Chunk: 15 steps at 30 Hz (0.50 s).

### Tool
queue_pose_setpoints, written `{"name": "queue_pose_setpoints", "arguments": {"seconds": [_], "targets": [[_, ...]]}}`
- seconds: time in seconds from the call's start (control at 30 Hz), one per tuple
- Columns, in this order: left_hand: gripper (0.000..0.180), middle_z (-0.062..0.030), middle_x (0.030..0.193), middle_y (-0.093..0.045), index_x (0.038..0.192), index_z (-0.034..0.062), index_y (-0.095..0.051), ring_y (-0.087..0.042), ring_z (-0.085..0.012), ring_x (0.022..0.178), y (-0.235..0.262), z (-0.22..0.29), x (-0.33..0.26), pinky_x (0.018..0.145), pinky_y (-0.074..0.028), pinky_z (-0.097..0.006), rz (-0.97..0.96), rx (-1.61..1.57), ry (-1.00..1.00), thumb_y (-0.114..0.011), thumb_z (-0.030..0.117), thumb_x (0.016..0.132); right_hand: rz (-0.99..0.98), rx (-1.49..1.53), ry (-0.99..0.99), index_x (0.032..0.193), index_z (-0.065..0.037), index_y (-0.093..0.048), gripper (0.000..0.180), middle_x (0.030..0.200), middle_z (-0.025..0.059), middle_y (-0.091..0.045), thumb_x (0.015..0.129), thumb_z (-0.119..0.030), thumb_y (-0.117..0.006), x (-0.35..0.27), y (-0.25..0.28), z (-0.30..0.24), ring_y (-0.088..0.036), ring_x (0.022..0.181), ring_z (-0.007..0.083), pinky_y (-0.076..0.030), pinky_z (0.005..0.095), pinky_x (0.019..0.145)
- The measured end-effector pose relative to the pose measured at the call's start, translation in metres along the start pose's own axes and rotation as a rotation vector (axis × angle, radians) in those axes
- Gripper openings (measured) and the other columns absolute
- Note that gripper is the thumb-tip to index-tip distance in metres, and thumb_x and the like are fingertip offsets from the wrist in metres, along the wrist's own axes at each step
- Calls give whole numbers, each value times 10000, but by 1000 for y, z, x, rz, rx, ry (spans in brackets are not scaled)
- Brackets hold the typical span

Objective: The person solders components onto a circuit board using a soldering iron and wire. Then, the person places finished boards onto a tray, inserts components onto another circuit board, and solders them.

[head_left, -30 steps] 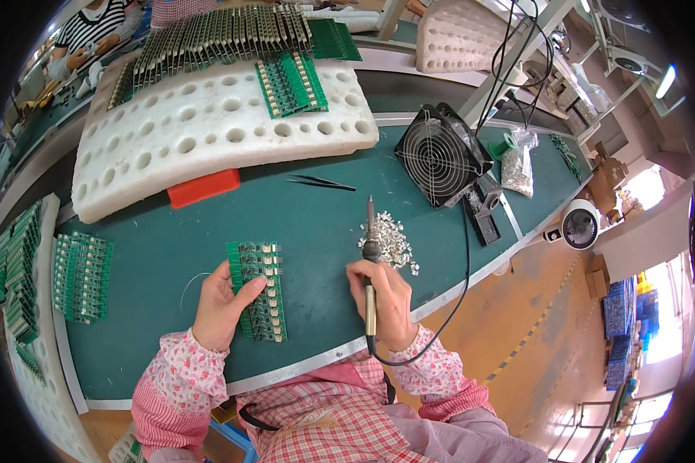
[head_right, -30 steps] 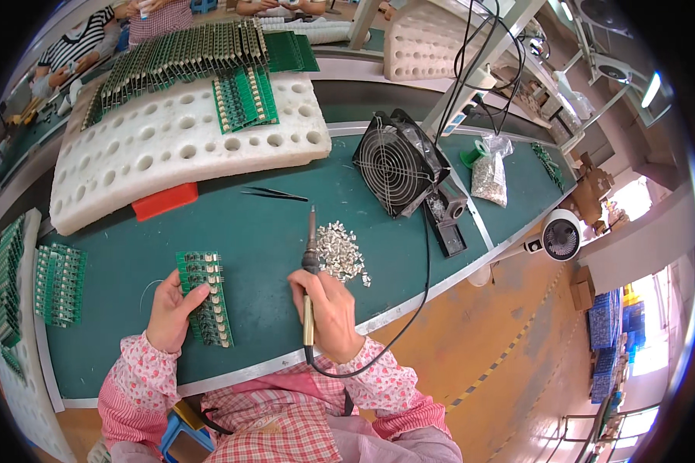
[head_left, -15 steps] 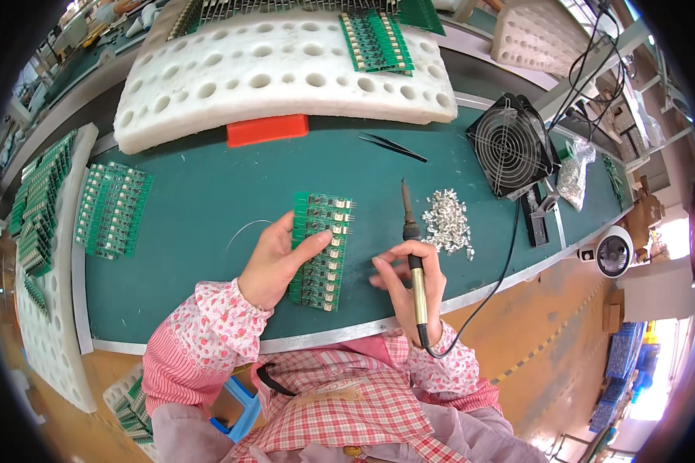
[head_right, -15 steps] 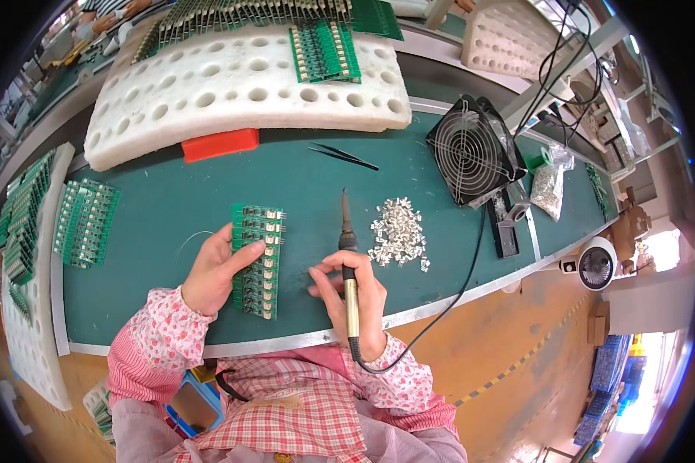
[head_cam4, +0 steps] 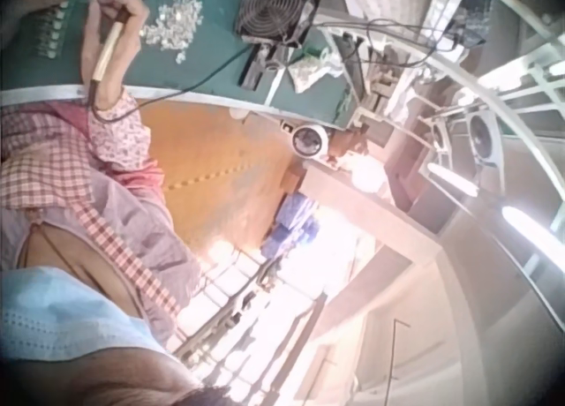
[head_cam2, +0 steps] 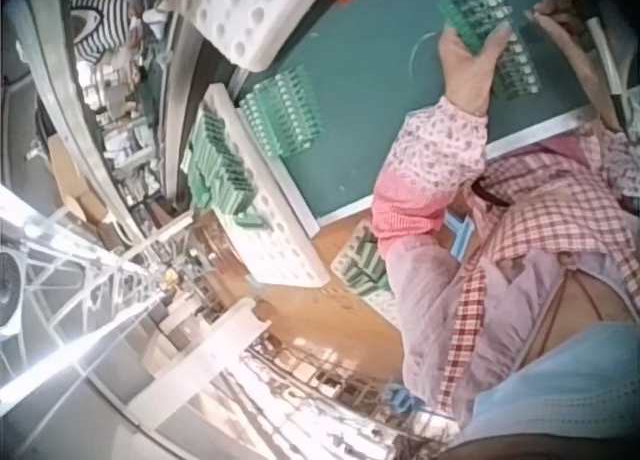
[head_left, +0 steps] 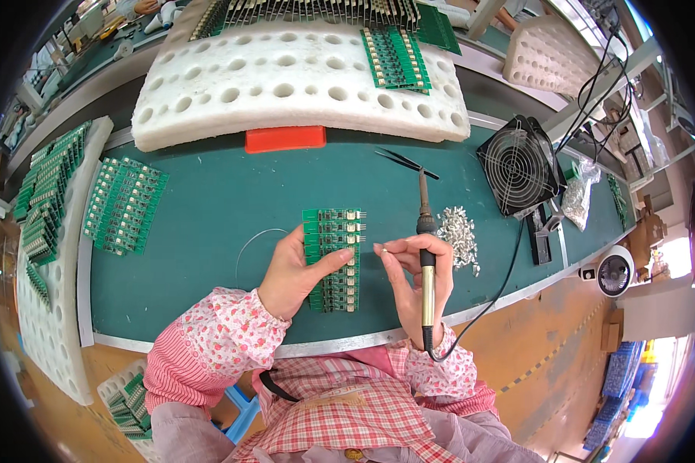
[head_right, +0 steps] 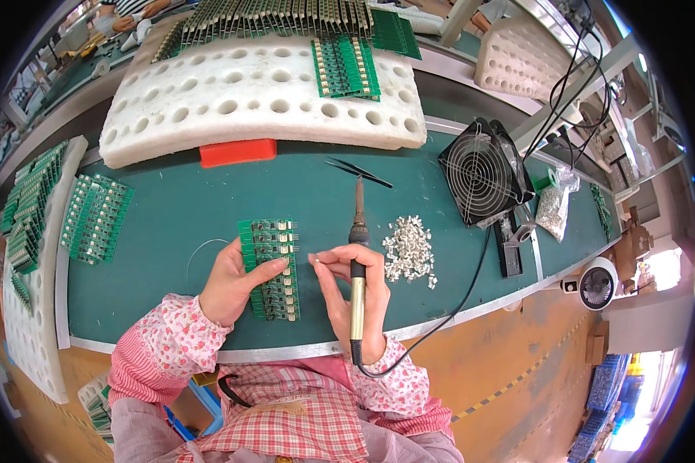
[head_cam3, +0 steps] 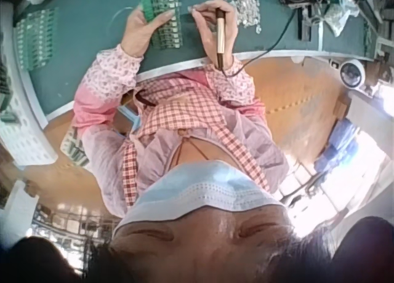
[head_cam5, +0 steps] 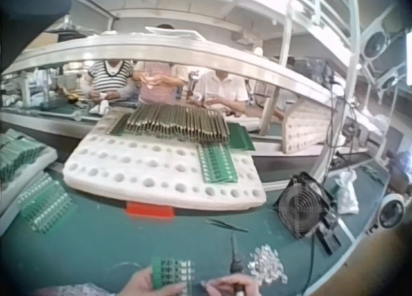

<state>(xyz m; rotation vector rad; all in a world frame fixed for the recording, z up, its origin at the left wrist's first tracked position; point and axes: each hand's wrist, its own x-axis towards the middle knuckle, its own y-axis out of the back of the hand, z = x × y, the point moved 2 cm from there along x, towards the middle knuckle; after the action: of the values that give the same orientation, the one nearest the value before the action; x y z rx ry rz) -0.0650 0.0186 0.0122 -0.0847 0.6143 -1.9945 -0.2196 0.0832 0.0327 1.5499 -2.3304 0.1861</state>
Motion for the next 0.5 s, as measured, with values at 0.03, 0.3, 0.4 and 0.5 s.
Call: {"name": "queue_pose_setpoints", "arguments": {"seconds": [0.03, 0.3, 0.4, 0.5], "targets": [[321, -41, 989, -629, 1120, 24, -539, -602, -97, 845, 1, -1, 0, 740, -513, -260, 1, -19, -11, -664, 41, 825, -6, 1, 3, 1071, -10, -430, 324, 919, 148, -620, 817, 105, -594, 1, -1, 0, -662, 848, 201, -539, 279, 756], [282, -34, 982, -628, 1105, 31, -554, -597, -86, 842, 0, 2, -1, 730, -513, -255, 1, -50, 1, -649, 44, 839, -17, 92, -83, 1097, -20, -421, 322, 951, 152, -613, 840, 104, -569, 4, -1, 7, -656, 886, 215, -531, 277, 772], [278, -33, 975, -628, 1100, 34, -558, -599, -87, 837, 1, 1, -1, 718, -519, -259, 11, -62, -5, -650, 49, 838, 18, 90, -82, 1098, -21, -423, 331, 945, 149, -617, 834, 101, -580, 5, -3, 4, -658, 868, 210, -532, 275, 763], [289, -33, 974, -627, 1106, 35, -554, -601, -90, 837, 2, 1, 0, 718, -522, -263, -5, -95, 53, -653, 52, 836, 40, 22, -39, 1088, -25, -436, 340, 908, 136, -628, 819, 85, -612, 5, -2, 4, -658, 831, 188, -531, 266, 744]]}}
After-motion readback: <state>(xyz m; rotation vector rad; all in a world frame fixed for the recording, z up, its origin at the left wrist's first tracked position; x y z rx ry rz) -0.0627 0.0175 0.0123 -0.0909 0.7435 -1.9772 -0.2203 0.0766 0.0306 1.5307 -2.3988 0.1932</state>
